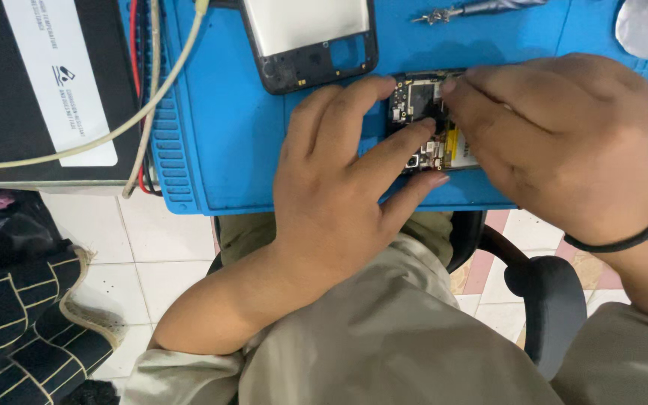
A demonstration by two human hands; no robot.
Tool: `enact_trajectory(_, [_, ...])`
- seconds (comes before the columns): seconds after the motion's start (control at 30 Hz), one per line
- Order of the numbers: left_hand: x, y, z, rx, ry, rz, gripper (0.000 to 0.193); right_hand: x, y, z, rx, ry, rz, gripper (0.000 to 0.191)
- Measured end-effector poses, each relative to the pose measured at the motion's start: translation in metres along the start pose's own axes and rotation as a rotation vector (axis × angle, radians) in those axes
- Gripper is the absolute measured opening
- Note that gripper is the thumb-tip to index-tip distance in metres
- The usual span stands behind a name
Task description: The person works on a disassembled smartphone at a repair bench, pressing on the exposed motherboard and battery, spraying the internals with an aerosol cleaner, and repositioning components. They then close the phone, power it on, and hold it while the realme boot screen appears, pressing the side buttons.
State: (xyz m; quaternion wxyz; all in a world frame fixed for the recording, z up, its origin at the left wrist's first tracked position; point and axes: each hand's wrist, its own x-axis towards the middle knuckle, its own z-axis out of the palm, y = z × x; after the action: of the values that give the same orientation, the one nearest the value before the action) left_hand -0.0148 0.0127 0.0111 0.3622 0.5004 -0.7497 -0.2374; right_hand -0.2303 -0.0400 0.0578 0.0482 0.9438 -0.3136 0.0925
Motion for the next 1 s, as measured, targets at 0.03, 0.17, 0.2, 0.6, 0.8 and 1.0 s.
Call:
enact_trajectory(0.03, [0.0, 0.0, 0.0, -0.006, -0.001, -0.002, 0.042, 0.001, -0.001, -0.001, -0.004, -0.002, 0.002, 0.026])
enact_trajectory(0.17, [0.0, 0.0, 0.0, -0.02, 0.004, -0.004, 0.041, 0.007, 0.0, -0.005, -0.009, -0.024, -0.012, 0.024])
enact_trajectory(0.2, [0.0, -0.001, 0.0, -0.022, 0.005, -0.003, 0.041, 0.008, 0.0, -0.005, -0.007, -0.031, -0.018, 0.024])
enact_trajectory(0.6, [-0.002, -0.001, 0.001, -0.028, 0.013, -0.001, 0.04, 0.019, 0.014, -0.01, 0.179, -0.088, -0.051, 0.023])
enact_trajectory(0.8, [-0.004, -0.002, -0.001, -0.032, -0.001, -0.006, 0.042, 0.015, 0.014, -0.008, 0.259, -0.086, 0.005, 0.027])
enact_trajectory(1.0, [-0.004, -0.001, 0.0, 0.01, -0.004, 0.017, 0.045, 0.003, 0.005, -0.009, 0.076, -0.08, 0.004, 0.034])
